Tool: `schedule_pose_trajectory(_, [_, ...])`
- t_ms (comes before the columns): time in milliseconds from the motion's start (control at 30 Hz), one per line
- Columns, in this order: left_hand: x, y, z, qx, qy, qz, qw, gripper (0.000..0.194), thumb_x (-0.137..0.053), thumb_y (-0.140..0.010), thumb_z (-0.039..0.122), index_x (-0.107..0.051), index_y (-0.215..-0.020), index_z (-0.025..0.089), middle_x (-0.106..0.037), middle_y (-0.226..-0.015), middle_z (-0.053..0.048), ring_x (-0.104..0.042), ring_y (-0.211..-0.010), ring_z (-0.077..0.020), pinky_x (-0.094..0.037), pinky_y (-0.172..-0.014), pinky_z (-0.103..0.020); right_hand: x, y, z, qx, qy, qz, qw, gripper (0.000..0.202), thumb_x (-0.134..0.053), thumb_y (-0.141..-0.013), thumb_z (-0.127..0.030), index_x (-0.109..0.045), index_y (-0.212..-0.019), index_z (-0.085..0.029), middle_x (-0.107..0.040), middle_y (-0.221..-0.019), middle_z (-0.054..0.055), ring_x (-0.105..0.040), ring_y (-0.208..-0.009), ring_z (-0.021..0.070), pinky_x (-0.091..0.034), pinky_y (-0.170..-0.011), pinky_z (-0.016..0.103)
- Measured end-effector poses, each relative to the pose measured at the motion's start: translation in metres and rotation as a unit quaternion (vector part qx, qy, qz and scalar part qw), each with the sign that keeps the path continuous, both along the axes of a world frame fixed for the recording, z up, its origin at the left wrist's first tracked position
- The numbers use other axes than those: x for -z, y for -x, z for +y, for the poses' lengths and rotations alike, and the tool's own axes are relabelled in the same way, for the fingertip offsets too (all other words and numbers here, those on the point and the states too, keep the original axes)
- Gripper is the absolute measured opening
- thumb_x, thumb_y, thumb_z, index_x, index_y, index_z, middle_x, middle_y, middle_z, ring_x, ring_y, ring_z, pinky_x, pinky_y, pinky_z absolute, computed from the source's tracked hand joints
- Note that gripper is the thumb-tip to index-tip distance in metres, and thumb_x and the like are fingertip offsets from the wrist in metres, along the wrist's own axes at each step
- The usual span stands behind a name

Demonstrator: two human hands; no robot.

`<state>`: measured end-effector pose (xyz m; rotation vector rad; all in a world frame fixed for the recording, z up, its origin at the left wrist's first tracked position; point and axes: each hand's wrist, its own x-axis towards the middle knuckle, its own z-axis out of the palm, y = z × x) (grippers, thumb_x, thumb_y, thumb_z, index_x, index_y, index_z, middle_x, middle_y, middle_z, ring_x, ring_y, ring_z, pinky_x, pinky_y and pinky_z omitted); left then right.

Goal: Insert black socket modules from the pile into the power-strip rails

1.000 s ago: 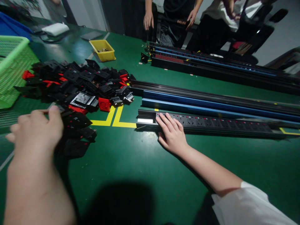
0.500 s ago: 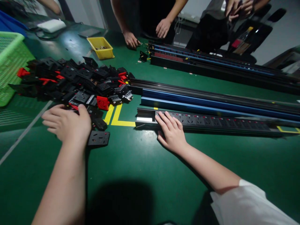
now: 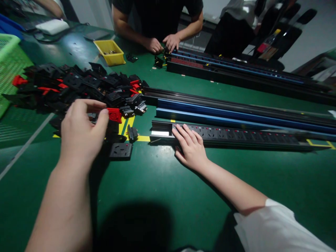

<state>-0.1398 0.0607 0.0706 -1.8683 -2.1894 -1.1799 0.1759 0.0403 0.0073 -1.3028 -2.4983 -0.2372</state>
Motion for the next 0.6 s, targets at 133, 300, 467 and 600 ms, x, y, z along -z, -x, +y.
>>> schedule_pose_trajectory(133, [-0.021, 0.001, -0.006, 0.054, 0.166, 0.085, 0.981, 0.034, -0.062, -0.083, 0.049, -0.067, -0.108, 0.025, -0.07, -0.106, -0.007, -0.063, -0.102, -0.0349, -0.045, -0.096, -0.057, 0.0, -0.001, 0.0, -0.001, 0.005, -0.001, 1.0, 0.068, -0.052, -0.093, -0.033, -0.031, -0.157, -0.022, -0.031, -0.164, 0.002, -0.025, -0.153, 0.0212, -0.017, -0.12, 0.039])
schedule_pose_trajectory(300, [0.017, 0.006, 0.0, 0.074, 0.22, 0.134, 0.963, 0.075, -0.082, -0.057, 0.062, -0.066, -0.118, 0.023, -0.065, -0.115, -0.019, -0.052, -0.118, -0.054, -0.036, -0.094, -0.071, 0.0, -0.001, 0.0, 0.0, 0.005, 0.004, 1.0, 0.07, -0.053, -0.092, -0.031, -0.03, -0.158, -0.023, -0.032, -0.164, 0.002, -0.026, -0.153, 0.0219, -0.018, -0.12, 0.039])
schedule_pose_trajectory(467, [0.063, 0.014, 0.011, 0.101, 0.171, 0.133, 0.971, 0.083, -0.083, -0.045, 0.073, -0.068, -0.109, 0.022, -0.064, -0.11, -0.02, -0.052, -0.112, -0.0545, -0.033, -0.093, -0.075, 0.001, -0.001, 0.0, 0.003, 0.0, 0.001, 1.0, 0.068, -0.051, -0.093, -0.031, -0.03, -0.158, -0.023, -0.031, -0.164, 0.001, -0.026, -0.153, 0.0215, -0.018, -0.12, 0.038])
schedule_pose_trajectory(600, [0.075, 0.014, 0.015, 0.126, 0.146, 0.124, 0.973, 0.076, -0.081, -0.049, 0.075, -0.068, -0.101, 0.022, -0.065, -0.103, -0.018, -0.053, -0.111, -0.0517, -0.034, -0.093, -0.073, 0.001, -0.001, 0.0, 0.002, 0.0, 0.002, 1.0, 0.067, -0.051, -0.093, -0.031, -0.032, -0.157, -0.023, -0.031, -0.164, 0.001, -0.026, -0.152, 0.0214, -0.018, -0.12, 0.038])
